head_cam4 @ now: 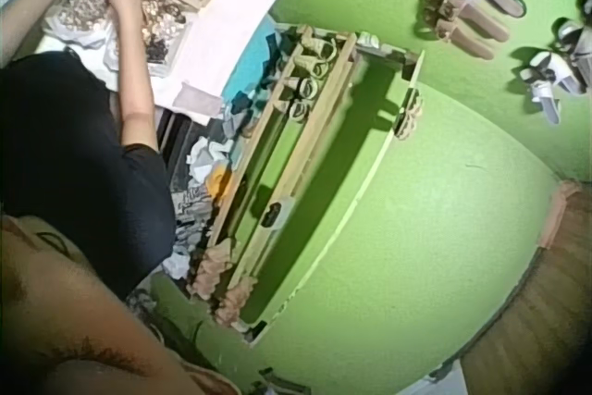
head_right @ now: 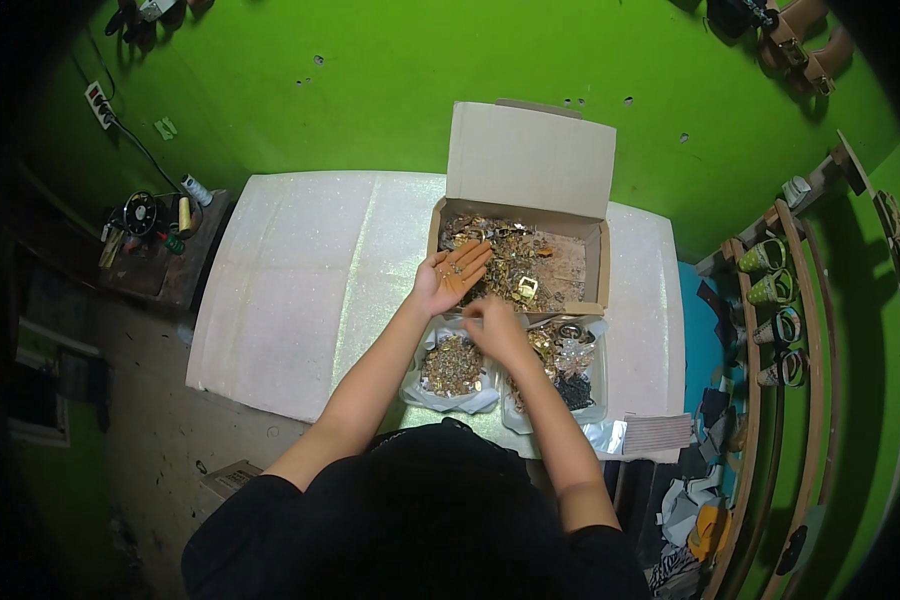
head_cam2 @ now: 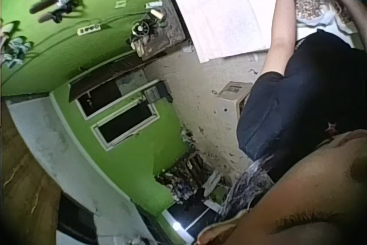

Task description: Sorting through a box of metal shoe buckles and placing them into white bins.

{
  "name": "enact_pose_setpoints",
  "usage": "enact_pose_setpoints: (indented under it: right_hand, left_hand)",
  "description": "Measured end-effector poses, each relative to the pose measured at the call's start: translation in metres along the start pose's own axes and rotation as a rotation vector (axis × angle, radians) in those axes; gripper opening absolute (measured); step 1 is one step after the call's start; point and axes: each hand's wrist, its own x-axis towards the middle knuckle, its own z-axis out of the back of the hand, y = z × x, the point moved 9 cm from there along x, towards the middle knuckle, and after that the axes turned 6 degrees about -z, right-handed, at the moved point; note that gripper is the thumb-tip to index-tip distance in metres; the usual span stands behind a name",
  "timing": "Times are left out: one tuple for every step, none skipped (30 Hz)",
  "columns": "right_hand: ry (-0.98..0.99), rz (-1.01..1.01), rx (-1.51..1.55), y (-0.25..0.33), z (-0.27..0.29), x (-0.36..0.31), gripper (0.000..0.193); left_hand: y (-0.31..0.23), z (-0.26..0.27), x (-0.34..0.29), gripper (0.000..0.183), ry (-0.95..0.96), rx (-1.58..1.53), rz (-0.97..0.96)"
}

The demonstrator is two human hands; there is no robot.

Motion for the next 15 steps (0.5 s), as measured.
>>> enact_pose_setpoints:
  right_hand:
    - [-0.196,0.061,-0.049,0.007,0.021,0.005,0.017]
    - [-0.195,0.062,-0.05,0.009,0.025,0.014,0.017]
    - [-0.284,0.088,-0.057,0.013,0.036,0.021,0.017]
    - [-0.373,0.113,-0.063,0.016,0.046,0.026,0.016]
    - [-0.373,0.114,-0.064,0.017,0.047,0.031,0.016]
    - [-0.393,0.135,-0.109,0.021,0.048,0.036,0.015]
    - [-0.413,0.156,-0.155,0.024,0.047,0.039,0.014]
    - [-0.414,0.171,-0.195,0.027,0.045,0.041,0.012]
    - [-0.412,0.173,-0.196,0.025,0.043,0.043,0.012]
    - [-0.428,0.196,-0.24,0.026,0.042,0.045,0.011]
    - [-0.443,0.218,-0.284,0.027,0.04,0.045,0.011]
    - [-0.44,0.217,-0.284,0.026,0.04,0.046,0.011]
    - [-0.437,0.248,-0.311,0.028,0.039,0.046,0.011]
    - [-0.433,0.278,-0.338,0.03,0.038,0.046,0.011]
    - [-0.417,0.276,-0.333,0.029,0.037,0.048,0.012]
  left_hand:
    - [0.002,0.0,0.0,0.048,0.005,0.021,0.01]
    - [0.002,0.0,0.0,0.048,0.006,0.02,0.008]
    - [0.002,0.0,0.0,0.047,0.003,0.03,0.007]
    - [0.002,-0.001,0.0,0.047,0.001,0.04,0.005]
    - [0.003,0.0,0.0,0.047,0.002,0.04,0.004]
    - [0.002,0.003,0.0,0.047,0.007,0.028,0.011]
    - [0.001,0.006,0.001,0.048,0.011,0.016,0.019]
    - [0.0,0.009,0.001,0.048,0.012,0.016,0.014]
    - [0.001,0.01,0.002,0.048,0.006,0.018,0.012]
    - [0.001,0.011,0.002,0.048,0.0,0.02,0.011]
    - [0.0,0.012,0.003,0.048,-0.001,0.019,0.01]
    - [0.0,0.012,0.003,0.048,-0.026,0.008,0.009]
    - [0.0,0.013,0.002,0.048,-0.052,-0.003,0.01]
    - [0.001,0.013,0.002,0.047,-0.066,-0.013,0.009]
    - [0.0,0.015,0.002,0.046,-0.079,-0.021,0.008]
